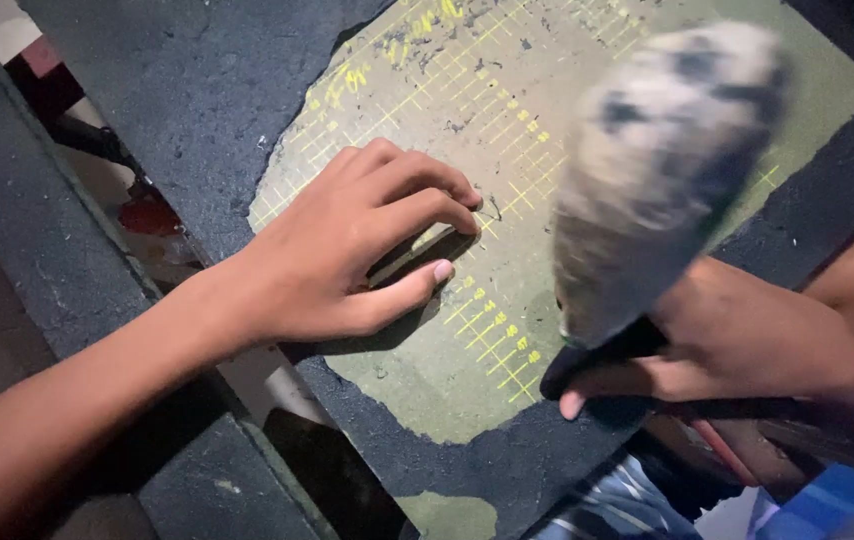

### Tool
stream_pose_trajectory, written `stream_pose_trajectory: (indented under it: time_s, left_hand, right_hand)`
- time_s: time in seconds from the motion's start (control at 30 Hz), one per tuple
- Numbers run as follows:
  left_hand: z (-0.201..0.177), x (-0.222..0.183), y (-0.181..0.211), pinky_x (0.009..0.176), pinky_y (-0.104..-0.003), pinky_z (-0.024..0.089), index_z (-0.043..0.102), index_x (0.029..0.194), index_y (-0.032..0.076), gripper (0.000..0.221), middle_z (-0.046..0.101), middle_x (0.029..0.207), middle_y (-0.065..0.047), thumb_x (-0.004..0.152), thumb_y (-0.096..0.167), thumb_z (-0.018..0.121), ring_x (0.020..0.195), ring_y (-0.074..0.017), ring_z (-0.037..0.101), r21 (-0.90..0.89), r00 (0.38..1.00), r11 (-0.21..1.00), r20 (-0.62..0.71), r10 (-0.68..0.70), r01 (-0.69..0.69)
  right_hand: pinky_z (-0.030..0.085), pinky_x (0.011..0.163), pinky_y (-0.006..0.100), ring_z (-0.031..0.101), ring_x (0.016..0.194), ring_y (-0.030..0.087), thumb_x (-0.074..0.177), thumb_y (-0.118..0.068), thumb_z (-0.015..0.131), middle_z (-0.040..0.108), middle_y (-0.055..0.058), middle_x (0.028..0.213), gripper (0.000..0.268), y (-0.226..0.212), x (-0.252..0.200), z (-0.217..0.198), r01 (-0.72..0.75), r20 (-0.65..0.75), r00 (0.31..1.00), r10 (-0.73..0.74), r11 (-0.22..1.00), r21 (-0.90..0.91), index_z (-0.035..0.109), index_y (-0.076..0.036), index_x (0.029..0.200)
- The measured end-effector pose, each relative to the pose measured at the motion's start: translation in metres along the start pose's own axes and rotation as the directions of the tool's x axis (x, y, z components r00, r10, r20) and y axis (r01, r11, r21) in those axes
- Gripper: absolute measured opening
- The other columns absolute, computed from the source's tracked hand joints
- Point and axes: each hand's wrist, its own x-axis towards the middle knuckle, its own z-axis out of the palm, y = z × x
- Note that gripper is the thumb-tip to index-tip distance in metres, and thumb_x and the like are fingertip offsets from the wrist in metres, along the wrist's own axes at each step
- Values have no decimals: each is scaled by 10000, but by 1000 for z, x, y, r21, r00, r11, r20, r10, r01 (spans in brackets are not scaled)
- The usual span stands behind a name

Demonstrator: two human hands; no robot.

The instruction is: Scraping and picking off dried residue from a printing screen surface using a putty knife.

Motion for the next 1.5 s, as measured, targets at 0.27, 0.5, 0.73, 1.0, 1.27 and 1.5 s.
stream_pose_trajectory:
  time_s: [0.27, 0.5, 0.73, 1.0, 1.27, 1.5]
  left_hand:
    - [1, -1, -2, 935, -443, 425, 626, 1168, 83, 234, 620, 1264, -106, 1014, 232, 532, 1082, -301, 544, 8, 1000, 1000, -4, 12, -12]
    - [1, -2, -3, 940, -450, 421, 615, 1171, 87, 225, 613, 1264, -109, 1018, 225, 525, 1073, -308, 548, 6, 1000, 1000, -4, 24, -24]
    - [1, -2, -4, 937, -453, 433, 615, 1179, 67, 241, 611, 1270, -124, 1023, 224, 521, 1076, -312, 550, 12, 999, 999, -8, 40, -40]
    - [1, -5, -5, 942, -447, 433, 614, 1187, 68, 229, 604, 1266, -110, 1001, 192, 562, 1089, -312, 547, 4, 999, 999, -20, 51, -50]
    - [2, -3, -6, 935, -450, 436, 614, 1170, 64, 230, 616, 1252, -125, 996, 199, 549, 1075, -314, 551, 2, 999, 999, -24, 48, -48]
    - [1, 0, -2, 941, -446, 430, 611, 1173, 73, 236, 619, 1272, -115, 1014, 220, 518, 1083, -302, 548, -1, 1000, 1000, -11, 27, -27]
  right_hand:
    - [519, 706, 308, 558, 821, 137, 738, -382, 965, 512, 23, 1015, 945, 9, -5, 6, 83, -26, 996, -84, 995, -58, 364, -43, 1383]
    - [537, 593, 272, 642, 748, 14, 706, -412, 987, 602, -53, 862, 802, 26, -23, 14, -126, -19, 992, 125, 992, -26, 398, -90, 1145]
    - [275, 439, 311, 396, 437, 63, 687, -513, 1020, 357, -51, 568, 791, 26, -25, 9, -31, -30, 999, 25, 977, -212, 390, -111, 947]
    - [541, 927, 264, 746, 933, 102, 557, -209, 1008, 785, -11, 953, 695, 6, -12, -2, -31, -144, 989, 26, 999, -29, 589, -70, 1094]
    - [387, 774, 294, 542, 737, 158, 597, -215, 892, 561, 27, 787, 380, 30, -45, -12, -270, -465, 842, 273, 960, 74, 561, -68, 712]
    - [412, 764, 225, 681, 683, 30, 543, -679, 838, 748, -166, 882, 536, 14, -37, -28, -192, -277, 955, 106, 934, -302, 718, -267, 865]
